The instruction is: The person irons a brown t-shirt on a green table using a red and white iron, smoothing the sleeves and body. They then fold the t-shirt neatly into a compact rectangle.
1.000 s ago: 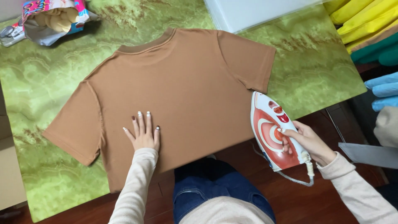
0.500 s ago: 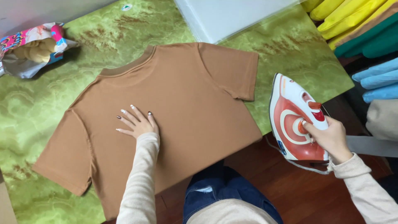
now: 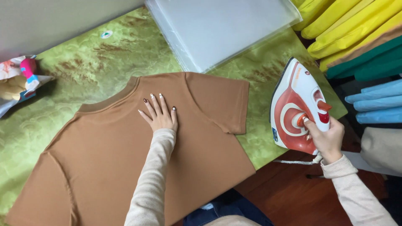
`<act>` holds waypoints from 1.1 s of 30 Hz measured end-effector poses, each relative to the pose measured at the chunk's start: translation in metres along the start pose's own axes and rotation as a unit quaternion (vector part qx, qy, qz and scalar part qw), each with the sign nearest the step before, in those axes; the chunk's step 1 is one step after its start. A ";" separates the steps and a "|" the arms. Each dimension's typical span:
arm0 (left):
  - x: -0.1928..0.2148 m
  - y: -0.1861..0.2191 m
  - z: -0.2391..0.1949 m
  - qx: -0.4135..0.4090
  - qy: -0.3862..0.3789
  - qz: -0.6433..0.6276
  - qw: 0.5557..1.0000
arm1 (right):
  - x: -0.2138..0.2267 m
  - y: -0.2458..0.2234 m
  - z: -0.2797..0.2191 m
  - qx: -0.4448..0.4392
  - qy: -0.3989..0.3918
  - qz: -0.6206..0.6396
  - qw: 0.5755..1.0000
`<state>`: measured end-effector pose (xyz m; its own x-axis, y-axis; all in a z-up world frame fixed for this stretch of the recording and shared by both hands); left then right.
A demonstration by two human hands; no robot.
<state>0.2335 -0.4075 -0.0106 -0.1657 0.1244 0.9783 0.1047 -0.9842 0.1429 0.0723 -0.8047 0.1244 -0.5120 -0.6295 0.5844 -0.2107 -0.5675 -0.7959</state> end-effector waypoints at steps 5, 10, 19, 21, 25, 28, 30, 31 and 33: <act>-0.006 0.015 0.033 0.003 -0.027 -0.006 1.000 | -0.019 -0.003 0.037 -0.023 0.018 0.028 0.999; -0.008 0.023 0.054 0.002 -0.042 -0.019 0.999 | -0.033 0.012 0.067 0.015 0.043 0.018 0.999; -0.006 0.038 0.065 -0.010 -0.030 -0.019 0.999 | -0.036 0.081 0.065 0.215 0.148 0.074 0.962; -0.012 0.038 0.065 0.004 -0.056 -0.020 0.998 | -0.037 0.139 0.054 0.272 0.275 0.020 0.922; -0.014 0.042 0.062 -0.004 -0.064 -0.027 0.998 | -0.049 0.169 0.042 0.248 0.285 0.038 0.925; -0.015 0.051 0.053 -0.017 -0.075 -0.020 0.997 | -0.064 0.179 0.026 0.215 0.291 0.073 0.930; -0.012 0.059 0.044 -0.037 -0.083 -0.024 0.996 | -0.074 0.181 0.018 0.187 0.292 0.113 0.931; -0.011 0.061 0.041 -0.039 -0.083 -0.024 0.995 | -0.076 0.179 0.015 0.186 0.294 0.112 0.931; -0.007 0.065 0.033 -0.050 -0.089 -0.030 0.994 | -0.080 0.177 0.010 0.161 0.294 0.152 0.930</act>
<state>0.2737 -0.4686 -0.0036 0.0089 0.1955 0.9807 0.0001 -0.9807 0.1955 0.0843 -0.8596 -0.0616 -0.8937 -0.4420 0.0768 0.2309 -0.5999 -0.7660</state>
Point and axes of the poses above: each hand's wrist, its own z-axis towards the middle knuckle, its own x-axis out of the back of the hand, y = z × x, the point moved 1 cm from there along z, towards the middle knuckle, and after that the axes turned 9 degrees about x, right-handed, at the moved point
